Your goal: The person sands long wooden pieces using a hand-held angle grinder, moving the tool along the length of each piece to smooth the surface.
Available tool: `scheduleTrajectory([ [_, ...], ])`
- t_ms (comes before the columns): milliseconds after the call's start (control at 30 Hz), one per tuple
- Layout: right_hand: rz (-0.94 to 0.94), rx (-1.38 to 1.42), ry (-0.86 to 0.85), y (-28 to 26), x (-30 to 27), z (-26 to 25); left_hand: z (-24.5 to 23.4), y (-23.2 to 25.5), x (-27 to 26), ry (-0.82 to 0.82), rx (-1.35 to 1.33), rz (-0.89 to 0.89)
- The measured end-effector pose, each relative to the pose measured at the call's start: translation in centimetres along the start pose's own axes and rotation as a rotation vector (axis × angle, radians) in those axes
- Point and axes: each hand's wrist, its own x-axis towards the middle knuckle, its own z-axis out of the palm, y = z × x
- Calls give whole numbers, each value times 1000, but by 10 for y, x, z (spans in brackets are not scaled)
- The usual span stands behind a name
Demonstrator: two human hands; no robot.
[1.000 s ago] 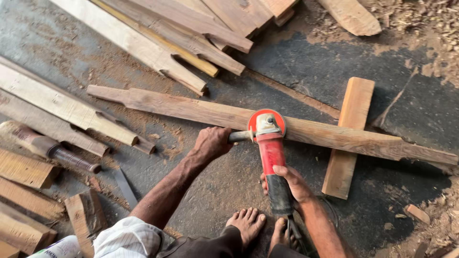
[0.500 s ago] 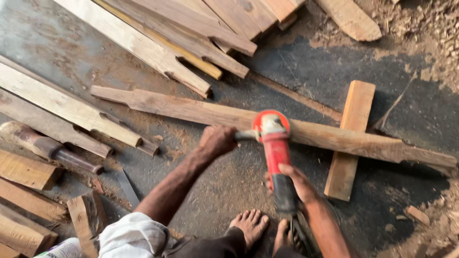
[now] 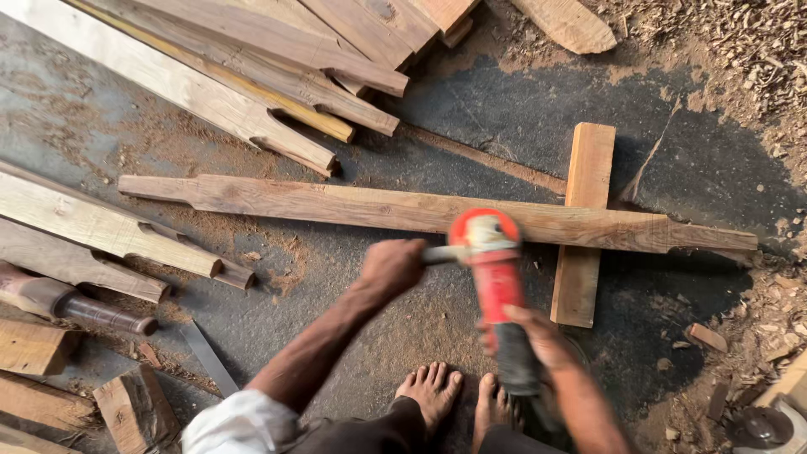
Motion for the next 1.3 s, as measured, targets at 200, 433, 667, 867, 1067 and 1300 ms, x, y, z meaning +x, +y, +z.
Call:
scheduleTrajectory([
  [200, -39, -62, -11, 25, 44, 75, -4, -97, -46, 136, 109, -142],
  [433, -106, -168, 187, 45, -16, -2, 53, -14, -16, 270, 21, 126],
  [667, -65, -47, 449, 39, -76, -96, 68, 100, 46, 173, 12, 331],
  [867, -162, -227, 241, 57, -10, -24, 59, -2, -4, 391, -78, 221],
  [1067, -195, -280, 26, 58, 16, 40, 66, -67, -50, 391, 4, 48],
  [1300, -140, -209, 262, 78, -25, -31, 70, 5, -13, 250, 45, 211],
])
